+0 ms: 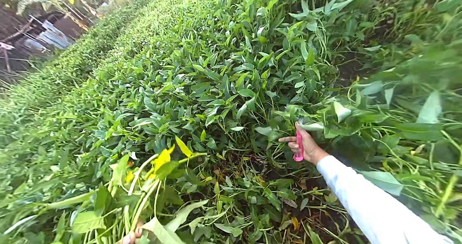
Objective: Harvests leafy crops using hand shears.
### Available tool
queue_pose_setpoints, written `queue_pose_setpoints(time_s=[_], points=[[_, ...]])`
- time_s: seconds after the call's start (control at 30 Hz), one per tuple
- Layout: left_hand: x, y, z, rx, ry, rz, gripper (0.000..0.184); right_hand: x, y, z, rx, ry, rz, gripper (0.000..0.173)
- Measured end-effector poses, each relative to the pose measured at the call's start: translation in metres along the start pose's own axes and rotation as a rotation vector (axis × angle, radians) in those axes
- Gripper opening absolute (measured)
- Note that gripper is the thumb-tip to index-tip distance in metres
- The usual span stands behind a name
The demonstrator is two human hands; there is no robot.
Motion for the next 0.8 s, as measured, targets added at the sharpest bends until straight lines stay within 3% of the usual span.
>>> queue_pose_setpoints(time_s=[0.17,0.3,0.43,0.63,0.8], points=[[-0.038,0.057,-0.035,-0.150,0.047,-0.199,0.020,-0.026,0.029,0.072,0.131,-0.128,0.191,0.053],[-0.005,0.113,-0.092,-0.217,-0.050,-0.539,0.033,-0.079,0.037,0.140,0.143,-0.246,0.390,0.040],[0.034,0.174,-0.140,-0.198,-0.324,-0.858,0.060,-0.090,0.063,0.178,0.196,-0.398,0.384,0.025],[0.120,0.232,-0.174,-0.064,-0.461,-0.524,0.052,-0.074,0.086,0.193,0.303,-0.426,0.365,0.025],[0.135,0.234,-0.155,-0.079,-0.580,-0.155,0.034,-0.071,0.085,0.196,0.461,-0.438,0.458,0.023]])
Point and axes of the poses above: each hand's wrist, its own z-axis away from the middle knuckle, its own y-axis out of the palm, x = y × z, the point moved 4 cm from there along -z, towards the middle knuckle, and after that the axes turned 7 degrees about -y, right-handed, at the moved point
